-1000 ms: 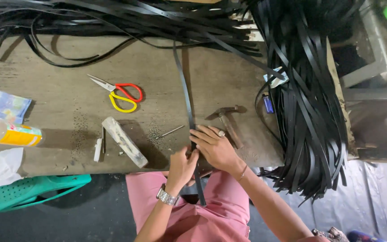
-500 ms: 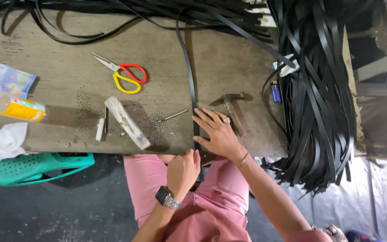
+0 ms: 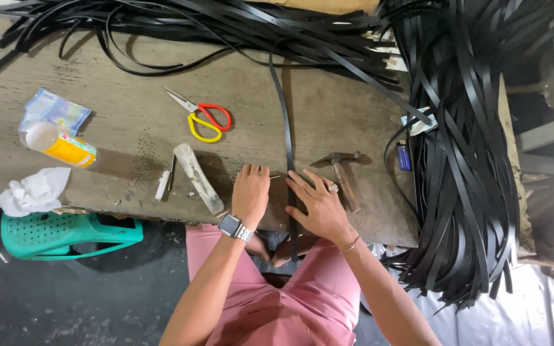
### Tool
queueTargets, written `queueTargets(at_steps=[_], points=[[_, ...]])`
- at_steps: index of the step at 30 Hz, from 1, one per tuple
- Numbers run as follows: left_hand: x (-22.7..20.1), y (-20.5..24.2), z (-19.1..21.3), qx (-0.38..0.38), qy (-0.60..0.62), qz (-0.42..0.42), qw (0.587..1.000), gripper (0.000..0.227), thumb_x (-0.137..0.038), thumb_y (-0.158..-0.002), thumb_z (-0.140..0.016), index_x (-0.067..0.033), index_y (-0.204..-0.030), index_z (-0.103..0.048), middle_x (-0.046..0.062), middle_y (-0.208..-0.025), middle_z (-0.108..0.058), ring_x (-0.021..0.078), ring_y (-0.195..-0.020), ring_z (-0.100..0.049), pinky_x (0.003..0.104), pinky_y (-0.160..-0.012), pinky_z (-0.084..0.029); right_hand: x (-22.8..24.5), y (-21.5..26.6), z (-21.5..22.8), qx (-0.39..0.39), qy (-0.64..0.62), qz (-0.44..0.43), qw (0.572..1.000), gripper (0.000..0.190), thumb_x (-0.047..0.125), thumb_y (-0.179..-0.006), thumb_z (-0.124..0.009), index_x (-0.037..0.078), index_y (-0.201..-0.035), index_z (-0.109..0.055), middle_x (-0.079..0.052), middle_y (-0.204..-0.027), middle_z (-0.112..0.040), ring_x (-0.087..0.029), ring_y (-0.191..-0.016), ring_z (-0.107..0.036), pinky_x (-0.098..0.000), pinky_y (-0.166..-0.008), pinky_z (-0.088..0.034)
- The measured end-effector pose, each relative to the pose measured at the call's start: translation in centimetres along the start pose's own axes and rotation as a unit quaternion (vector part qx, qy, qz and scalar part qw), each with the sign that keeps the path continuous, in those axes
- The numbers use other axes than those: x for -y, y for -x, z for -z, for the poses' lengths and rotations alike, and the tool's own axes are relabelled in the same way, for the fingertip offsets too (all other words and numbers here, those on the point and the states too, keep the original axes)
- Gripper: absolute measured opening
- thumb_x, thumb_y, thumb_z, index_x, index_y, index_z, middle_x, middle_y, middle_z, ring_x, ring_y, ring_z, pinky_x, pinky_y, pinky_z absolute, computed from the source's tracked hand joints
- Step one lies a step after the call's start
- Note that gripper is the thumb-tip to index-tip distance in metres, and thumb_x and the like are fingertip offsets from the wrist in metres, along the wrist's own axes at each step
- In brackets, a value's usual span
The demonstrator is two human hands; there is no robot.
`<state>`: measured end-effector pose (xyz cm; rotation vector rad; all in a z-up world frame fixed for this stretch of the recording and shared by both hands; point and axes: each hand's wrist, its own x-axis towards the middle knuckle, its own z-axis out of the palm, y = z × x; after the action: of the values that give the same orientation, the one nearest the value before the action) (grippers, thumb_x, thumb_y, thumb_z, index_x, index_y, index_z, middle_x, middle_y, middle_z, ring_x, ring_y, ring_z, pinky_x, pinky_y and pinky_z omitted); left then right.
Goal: Punching a series of holes into long leather strips using a manual punch tool and a hammer on a wooden workbench.
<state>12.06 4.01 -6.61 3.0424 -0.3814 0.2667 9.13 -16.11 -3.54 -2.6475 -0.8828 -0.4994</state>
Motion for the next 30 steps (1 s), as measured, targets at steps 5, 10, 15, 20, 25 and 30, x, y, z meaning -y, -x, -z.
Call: queueTargets(at_steps=[5, 10, 15, 20, 25, 30], points=[[0.2, -0.4, 0.0, -0.02, -0.067, -0.039, 0.997, 0.014, -0.012, -0.091, -0.065, -0.0085, -0.105, -0.065, 0.008, -0.095, -0.064, 0.026, -0.096, -0.066, 0.036, -0.077, -0.052, 0.7, -0.7, 0.4, -0.002, 0.001, -0.055, 0.998, 0.059, 0.051, -0.092, -0.065, 0.014, -0.139, -0.061, -0.001, -0.148, -0.06, -0.022, -0.133, -0.055, -0.0383, -0.095, -0.044], [0.1, 0.0, 0.4, -0.06, -0.026, -0.042, 0.997, 0.007, -0.011, -0.095, -0.06, -0.0078, -0.1, -0.061, 0.009, -0.09, -0.06, 0.0273, -0.091, -0.064, 0.037, -0.075, -0.05, 0.4, -0.3, 0.2, 0.017, 0.008, -0.053, 0.998, 0.058, 0.049, -0.095, -0.063, 0.013, -0.141, -0.06, -0.003, -0.15, -0.058, -0.023, -0.133, -0.054, -0.0388, -0.095, -0.042], [-0.6, 0.5, 3.4, -0.066, 0.435, 0.076, 0.895, 0.014, -0.01, -0.108, -0.047, -0.0021, -0.106, -0.058, 0.02, -0.087, -0.065, 0.0424, -0.089, -0.067, 0.047, -0.078, -0.054, -0.2, 0.0, 0.2, 0.037, -0.05, -0.034, 0.997, 0.068, 0.056, -0.095, -0.063, 0.017, -0.149, -0.054, 0.0, -0.156, -0.052, -0.027, -0.142, -0.047, -0.0439, -0.095, -0.041], [-0.8, 1.3, 3.4, -0.078, 0.696, 0.166, 0.695, 0.015, -0.009, -0.108, -0.045, -0.0006, -0.118, -0.051, 0.012, -0.084, -0.066, 0.02, -0.072, -0.069, 0.034, -0.071, -0.062, -0.4, 0.3, -1.0, -0.02, -0.032, -0.021, 0.999, 0.053, 0.055, -0.093, -0.067, 0.024, -0.136, -0.066, 0.004, -0.144, -0.063, -0.025, -0.135, -0.054, -0.039, -0.097, -0.039], [-0.9, 2.3, 3.4, -0.078, 0.739, 0.186, 0.643, 0.033, 0.001, -0.098, -0.058, 0.0036, -0.13, -0.056, 0.017, -0.093, -0.067, 0.0241, -0.081, -0.073, 0.038, -0.078, -0.065, -0.4, 0.3, -0.3, -0.019, -0.05, -0.003, 0.999, 0.068, 0.067, -0.081, -0.071, 0.027, -0.136, -0.066, 0.005, -0.144, -0.063, -0.027, -0.136, -0.054, -0.0403, -0.1, -0.039], [-1.2, 3.2, 4.1, -0.086, 0.73, 0.171, 0.656, 0.018, -0.001, -0.099, -0.06, 0.0059, -0.116, -0.062, 0.026, -0.097, -0.075, 0.0308, -0.083, -0.078, 0.039, -0.078, -0.066, 0.1, -0.1, 0.5, -0.014, -0.047, -0.002, 0.999, 0.071, 0.064, -0.081, -0.073, 0.022, -0.138, -0.065, 0.001, -0.145, -0.063, -0.027, -0.135, -0.053, -0.0416, -0.105, -0.038]])
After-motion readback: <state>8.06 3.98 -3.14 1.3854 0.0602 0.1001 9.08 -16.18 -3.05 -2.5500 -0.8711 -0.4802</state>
